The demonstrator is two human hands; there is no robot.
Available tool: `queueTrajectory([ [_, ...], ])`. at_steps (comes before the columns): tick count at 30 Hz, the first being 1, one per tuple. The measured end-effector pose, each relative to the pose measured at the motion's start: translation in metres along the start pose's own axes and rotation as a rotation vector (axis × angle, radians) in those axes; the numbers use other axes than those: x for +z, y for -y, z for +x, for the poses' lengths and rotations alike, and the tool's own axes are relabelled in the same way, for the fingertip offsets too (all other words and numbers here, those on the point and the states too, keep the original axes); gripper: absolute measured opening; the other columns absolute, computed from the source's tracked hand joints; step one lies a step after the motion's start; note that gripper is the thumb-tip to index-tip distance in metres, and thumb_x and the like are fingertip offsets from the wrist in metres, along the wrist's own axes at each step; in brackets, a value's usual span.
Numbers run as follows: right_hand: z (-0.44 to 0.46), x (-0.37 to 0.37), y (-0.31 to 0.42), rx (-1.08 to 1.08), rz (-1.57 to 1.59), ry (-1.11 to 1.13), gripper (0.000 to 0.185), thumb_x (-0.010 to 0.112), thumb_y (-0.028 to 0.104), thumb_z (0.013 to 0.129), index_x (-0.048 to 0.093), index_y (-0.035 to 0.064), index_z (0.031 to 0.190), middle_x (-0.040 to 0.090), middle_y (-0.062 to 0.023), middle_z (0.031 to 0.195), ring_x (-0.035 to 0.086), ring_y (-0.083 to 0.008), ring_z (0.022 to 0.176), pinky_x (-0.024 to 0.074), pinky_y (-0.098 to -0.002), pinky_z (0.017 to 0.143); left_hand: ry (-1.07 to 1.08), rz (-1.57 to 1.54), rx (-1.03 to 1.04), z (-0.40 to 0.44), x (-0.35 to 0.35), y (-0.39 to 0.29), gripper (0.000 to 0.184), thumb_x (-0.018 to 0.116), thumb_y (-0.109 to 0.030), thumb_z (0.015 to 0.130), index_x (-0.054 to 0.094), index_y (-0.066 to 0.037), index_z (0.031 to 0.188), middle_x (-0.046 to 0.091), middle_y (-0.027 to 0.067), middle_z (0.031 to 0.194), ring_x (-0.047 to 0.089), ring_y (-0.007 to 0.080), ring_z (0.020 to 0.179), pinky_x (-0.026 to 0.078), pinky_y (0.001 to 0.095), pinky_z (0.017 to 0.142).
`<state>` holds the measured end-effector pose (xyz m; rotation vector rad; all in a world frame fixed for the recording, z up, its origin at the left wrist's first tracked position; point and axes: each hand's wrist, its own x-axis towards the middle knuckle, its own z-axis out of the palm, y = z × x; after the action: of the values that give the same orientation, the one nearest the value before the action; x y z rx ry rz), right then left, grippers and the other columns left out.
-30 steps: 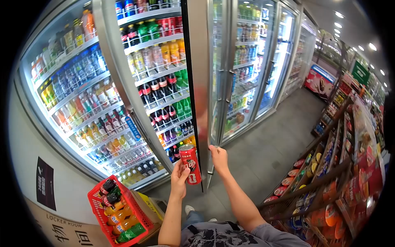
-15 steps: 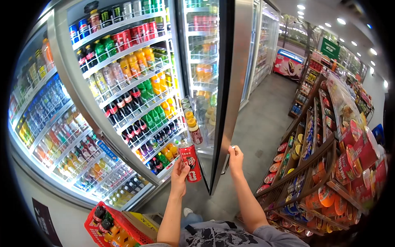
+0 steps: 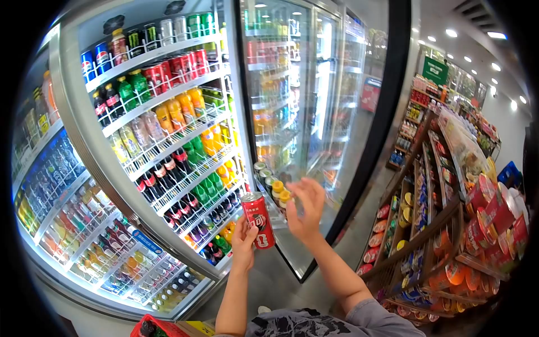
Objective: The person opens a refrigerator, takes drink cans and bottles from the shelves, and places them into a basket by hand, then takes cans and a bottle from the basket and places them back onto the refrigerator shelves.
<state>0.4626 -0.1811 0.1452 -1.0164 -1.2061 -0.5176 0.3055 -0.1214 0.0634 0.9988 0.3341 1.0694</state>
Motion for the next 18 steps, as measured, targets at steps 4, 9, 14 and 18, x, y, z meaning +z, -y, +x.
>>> queueTrajectory([
  [4,0.048,0.062,-0.024,-0.036,0.032,-0.022,0.037,0.057,-0.002,0.085,0.062,-0.0018,0.122,0.052,-0.0179,0.123,0.06,-0.0248,0.101,0.0523,-0.0301,0.077,0.038,-0.05,0.099,0.03,-0.021,-0.036,0.055,0.062,-0.01,0.093,0.038,0.001,0.142,0.053,0.0101,0.135,0.052,0.0176,0.122,0.039,0.0326,0.106],
  [9,0.071,0.106,-0.058,0.06,0.187,0.214,0.035,0.055,-0.001,0.09,0.061,-0.0009,0.124,0.055,-0.0153,0.126,0.066,-0.0224,0.096,0.0545,-0.0278,0.075,0.028,0.014,0.181,0.067,-0.034,-0.075,0.058,0.063,-0.011,0.093,0.037,0.002,0.143,0.052,0.0115,0.137,0.051,0.0188,0.124,0.037,0.033,0.107],
  [14,0.049,0.128,-0.063,0.214,0.204,0.328,0.028,0.059,0.003,0.091,0.065,0.0013,0.118,0.063,-0.0128,0.117,0.066,-0.0183,0.091,0.054,-0.0282,0.072,0.003,0.029,0.143,0.095,-0.052,-0.076,0.059,0.063,-0.008,0.093,0.036,0.002,0.144,0.051,0.0127,0.138,0.049,0.0196,0.126,0.036,0.0334,0.109],
  [18,0.05,0.127,-0.061,0.206,0.236,0.502,0.026,0.056,0.006,0.094,0.065,-0.0002,0.118,0.065,-0.0134,0.116,0.069,-0.019,0.095,0.0537,-0.0266,0.078,0.039,-0.003,0.113,0.115,-0.057,-0.062,0.059,0.063,-0.009,0.093,0.036,0.002,0.144,0.051,0.0123,0.138,0.05,0.0189,0.125,0.038,0.033,0.107],
])
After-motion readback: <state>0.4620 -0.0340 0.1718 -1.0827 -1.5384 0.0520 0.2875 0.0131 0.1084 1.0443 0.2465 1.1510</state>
